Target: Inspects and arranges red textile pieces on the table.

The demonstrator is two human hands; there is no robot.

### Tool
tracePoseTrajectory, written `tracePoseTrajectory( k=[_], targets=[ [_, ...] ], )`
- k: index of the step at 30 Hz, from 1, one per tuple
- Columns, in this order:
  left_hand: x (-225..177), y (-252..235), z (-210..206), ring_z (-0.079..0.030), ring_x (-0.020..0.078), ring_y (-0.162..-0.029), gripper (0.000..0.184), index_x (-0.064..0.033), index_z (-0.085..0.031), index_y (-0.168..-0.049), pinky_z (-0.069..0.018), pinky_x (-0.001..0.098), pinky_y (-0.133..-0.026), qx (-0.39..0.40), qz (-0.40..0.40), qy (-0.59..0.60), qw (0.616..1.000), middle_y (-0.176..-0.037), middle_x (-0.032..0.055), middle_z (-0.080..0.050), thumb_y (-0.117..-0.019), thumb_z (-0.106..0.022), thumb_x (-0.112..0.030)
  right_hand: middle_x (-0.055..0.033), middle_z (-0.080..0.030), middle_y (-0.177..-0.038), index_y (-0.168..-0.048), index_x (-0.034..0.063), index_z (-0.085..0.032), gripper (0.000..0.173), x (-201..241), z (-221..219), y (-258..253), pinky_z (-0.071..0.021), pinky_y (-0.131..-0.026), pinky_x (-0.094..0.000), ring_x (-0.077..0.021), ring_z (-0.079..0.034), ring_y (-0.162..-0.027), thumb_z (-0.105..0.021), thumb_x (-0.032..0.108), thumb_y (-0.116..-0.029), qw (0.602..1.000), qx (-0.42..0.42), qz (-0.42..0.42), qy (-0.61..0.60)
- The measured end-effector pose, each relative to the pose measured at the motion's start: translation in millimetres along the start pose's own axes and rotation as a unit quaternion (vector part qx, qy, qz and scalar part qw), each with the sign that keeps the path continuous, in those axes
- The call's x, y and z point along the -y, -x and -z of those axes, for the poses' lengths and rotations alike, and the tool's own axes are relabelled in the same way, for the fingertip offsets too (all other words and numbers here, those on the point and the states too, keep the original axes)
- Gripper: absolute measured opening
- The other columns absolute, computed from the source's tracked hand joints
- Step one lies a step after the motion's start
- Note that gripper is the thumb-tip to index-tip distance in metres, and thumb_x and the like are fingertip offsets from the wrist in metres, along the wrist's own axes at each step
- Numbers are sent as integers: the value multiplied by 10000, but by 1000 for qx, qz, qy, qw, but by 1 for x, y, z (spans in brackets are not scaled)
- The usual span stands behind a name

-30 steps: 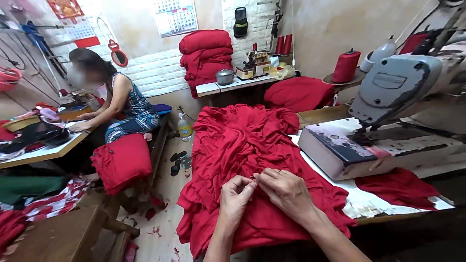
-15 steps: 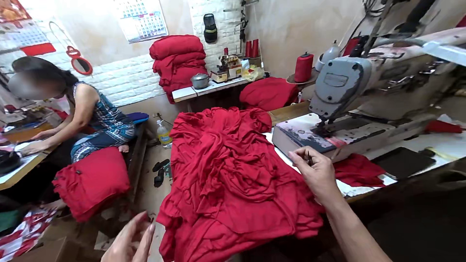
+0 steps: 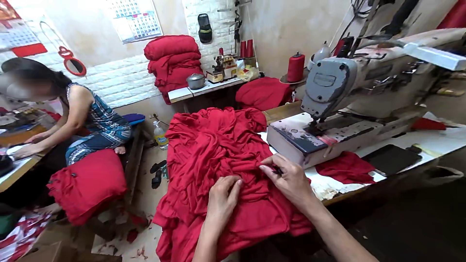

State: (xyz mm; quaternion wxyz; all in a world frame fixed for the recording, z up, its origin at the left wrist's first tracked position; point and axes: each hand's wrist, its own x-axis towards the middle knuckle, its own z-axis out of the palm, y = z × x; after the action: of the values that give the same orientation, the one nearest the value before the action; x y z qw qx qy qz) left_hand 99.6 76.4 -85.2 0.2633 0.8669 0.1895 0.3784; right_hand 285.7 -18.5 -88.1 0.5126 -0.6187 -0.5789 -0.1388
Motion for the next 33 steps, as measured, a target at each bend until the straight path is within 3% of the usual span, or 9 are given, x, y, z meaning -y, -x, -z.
tracePoseTrajectory(
  k=[3,6,11,15,17,19,23,28,33],
  targets=[
    [-2,-1,1,-696,101,-785,209,60,-705,-1070,-593,251,-737,-137,7,28,990,-951,110,-722,-1004,-531,-37,-89,-715,-879,-958,63,-760,181,20,-9,13,-573,-637,-308,-172,-692,-747,-649,205,-969,996,16,85,-7],
    [-10,-3,4,-691,114,-856,200,75,-712,-1066,-562,218,-779,-207,-9,-4,978,-1001,148,-718,-961,-563,-9,-67,-726,-907,-971,90,-765,154,34,-25,38,-561,-539,-313,-180,-699,-681,-633,143,-914,988,49,137,50],
    [-24,-10,7,-691,104,-771,192,87,-696,-1090,-590,234,-716,-142,-9,42,989,-976,138,-721,-965,-576,3,-57,-773,-1101,-1079,80,-780,230,38,-26,65,-606,-682,-290,-169,-759,-848,-593,127,-952,989,43,122,69],
    [-19,-11,-1,-675,238,-886,363,26,-694,-1257,-570,345,-803,-18,-26,-48,998,-1090,196,-680,-909,-693,-78,-62,-770,-1135,-1035,77,-785,214,35,-22,72,-602,-750,-265,-148,-758,-939,-599,105,-933,991,43,121,48],
    [-11,-9,-11,-702,267,-841,145,15,-763,-998,-589,362,-778,-49,-58,-118,990,-931,170,-698,-902,-690,-66,-40,-760,-1154,-1054,105,-779,210,32,-20,73,-595,-748,-240,-119,-744,-949,-597,125,-951,992,54,108,26],
    [-8,-6,-13,-714,237,-798,117,6,-763,-884,-593,329,-753,-93,-90,-149,980,-842,133,-708,-917,-666,-51,-17,-758,-1112,-1068,130,-766,187,31,-17,72,-590,-735,-225,-92,-731,-924,-618,175,-963,995,59,81,-6],
    [-8,6,-9,-707,225,-784,134,24,-727,-874,-584,289,-760,-145,-106,-177,968,-821,128,-696,-935,-632,-49,8,-734,-892,-1009,150,-788,208,33,-3,62,-561,-640,-251,-81,-681,-742,-673,300,-921,999,46,12,-8],
    [-9,22,-9,-716,227,-831,197,65,-706,-937,-579,300,-813,-137,-61,-135,979,-868,158,-710,-985,-557,-53,-68,-735,-993,-1191,105,-711,411,39,27,38,-573,-706,-483,-231,-707,-835,-725,378,-884,986,149,-71,3],
    [-15,21,-7,-646,156,-733,221,53,-682,-890,-543,242,-726,-150,-47,-90,983,-788,127,-648,-1003,-534,-65,-91,-711,-993,-1170,39,-668,316,41,27,22,-564,-760,-383,-210,-691,-875,-582,296,-1008,993,105,-48,12]
  ],
)
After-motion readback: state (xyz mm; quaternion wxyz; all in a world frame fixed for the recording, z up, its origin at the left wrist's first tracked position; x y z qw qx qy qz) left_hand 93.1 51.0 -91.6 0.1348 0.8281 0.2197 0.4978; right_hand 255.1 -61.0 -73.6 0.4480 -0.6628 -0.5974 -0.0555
